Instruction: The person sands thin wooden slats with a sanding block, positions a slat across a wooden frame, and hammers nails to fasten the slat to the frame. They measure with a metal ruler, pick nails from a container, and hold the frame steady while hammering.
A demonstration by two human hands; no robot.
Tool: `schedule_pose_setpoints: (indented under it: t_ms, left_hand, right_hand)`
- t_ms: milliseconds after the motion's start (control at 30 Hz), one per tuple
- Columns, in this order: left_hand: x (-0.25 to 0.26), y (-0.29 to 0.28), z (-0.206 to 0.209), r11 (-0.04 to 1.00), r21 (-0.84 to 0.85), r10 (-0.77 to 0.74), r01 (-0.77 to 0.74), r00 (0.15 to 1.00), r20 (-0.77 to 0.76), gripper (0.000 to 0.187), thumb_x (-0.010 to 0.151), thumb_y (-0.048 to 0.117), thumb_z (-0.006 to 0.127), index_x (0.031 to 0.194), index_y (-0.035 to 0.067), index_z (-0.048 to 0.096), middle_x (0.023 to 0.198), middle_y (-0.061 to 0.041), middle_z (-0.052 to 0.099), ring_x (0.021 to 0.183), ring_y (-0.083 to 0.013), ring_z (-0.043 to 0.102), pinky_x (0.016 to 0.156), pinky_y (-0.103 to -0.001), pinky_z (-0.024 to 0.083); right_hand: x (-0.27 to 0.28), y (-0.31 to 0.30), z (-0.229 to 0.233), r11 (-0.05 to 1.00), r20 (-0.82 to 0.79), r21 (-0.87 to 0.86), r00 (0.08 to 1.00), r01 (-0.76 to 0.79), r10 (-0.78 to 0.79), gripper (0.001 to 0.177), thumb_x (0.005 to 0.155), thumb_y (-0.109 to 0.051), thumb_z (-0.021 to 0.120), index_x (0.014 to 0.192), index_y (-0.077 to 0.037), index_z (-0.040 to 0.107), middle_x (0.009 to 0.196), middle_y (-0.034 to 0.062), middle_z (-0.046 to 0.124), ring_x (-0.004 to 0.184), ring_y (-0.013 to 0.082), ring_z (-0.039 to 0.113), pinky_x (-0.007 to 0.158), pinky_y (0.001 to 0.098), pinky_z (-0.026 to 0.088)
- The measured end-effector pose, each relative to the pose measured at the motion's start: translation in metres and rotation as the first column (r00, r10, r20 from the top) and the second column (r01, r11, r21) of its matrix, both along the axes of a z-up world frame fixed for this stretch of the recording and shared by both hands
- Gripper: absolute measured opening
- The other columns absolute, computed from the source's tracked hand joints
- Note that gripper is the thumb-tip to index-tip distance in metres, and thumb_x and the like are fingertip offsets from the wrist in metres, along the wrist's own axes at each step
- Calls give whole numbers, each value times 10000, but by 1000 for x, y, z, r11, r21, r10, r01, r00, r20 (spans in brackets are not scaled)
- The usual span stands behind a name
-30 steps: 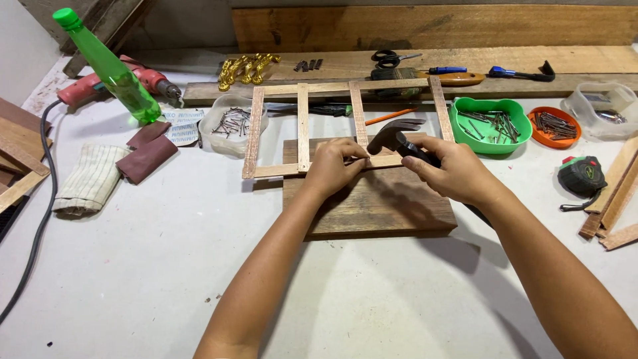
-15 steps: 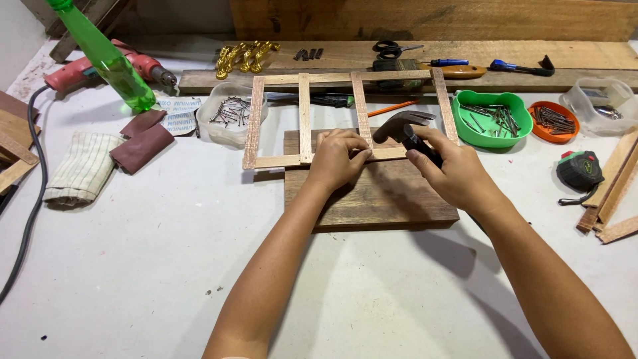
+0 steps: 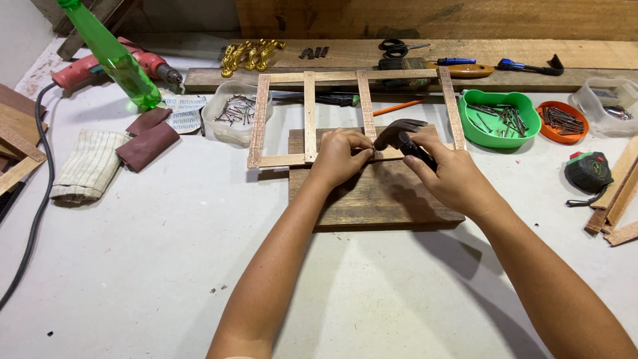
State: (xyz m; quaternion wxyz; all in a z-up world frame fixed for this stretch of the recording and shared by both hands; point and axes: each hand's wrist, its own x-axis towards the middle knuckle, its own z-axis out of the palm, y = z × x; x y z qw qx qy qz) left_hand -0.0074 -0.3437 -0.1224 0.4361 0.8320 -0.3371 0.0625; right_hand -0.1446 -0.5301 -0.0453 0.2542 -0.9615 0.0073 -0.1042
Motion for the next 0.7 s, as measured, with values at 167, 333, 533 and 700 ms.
schedule_pose_setpoints:
  t_ms: [167, 333, 533, 700]
  left_hand:
    - [0, -1, 5, 999, -48, -19, 11, 986, -167, 108, 809, 126, 805, 911, 153, 829, 1001, -32, 797, 920, -161, 751, 893, -325, 604]
    - [-5, 1, 15, 999, -42, -6, -2, 981, -193, 135, 804, 106, 808, 931, 147, 829, 981, -56, 802, 904, -172, 747, 871, -339, 609]
    - [1, 0, 2, 999, -43, -26, 18, 979, -201, 89, 834, 130, 789, 873, 57, 757, 1016, -77, 750, 933, -168, 753, 869, -312, 622]
    - [1, 4, 8, 992, 123, -17, 32, 992, -124, 214, 870, 198, 762, 1005, 55, 679, 1047, -114, 737, 1019, -246, 708, 929, -397, 562]
  right_hand:
    - [-7, 13, 18, 994, -107, 21, 988, 111, -108, 492, 971, -386, 613, 1414, -174, 585, 877, 183, 753, 718, 287, 744, 650, 434, 568]
    - [-8, 22, 21, 989, -215, 25, 967, 149, -140, 494, 970, -388, 607, 1419, -185, 571, 824, 196, 758, 686, 289, 749, 658, 432, 576]
    - [-8, 8, 9, 998, -129, 10, 989, 68, -66, 470, 971, -367, 623, 1389, -155, 589, 870, 175, 752, 690, 304, 749, 672, 424, 566]
    - [-8, 1, -1, 999, -7, 36, 999, 39, -39, 460, 973, -356, 636, 1381, -151, 591, 853, 177, 746, 700, 299, 737, 654, 418, 562]
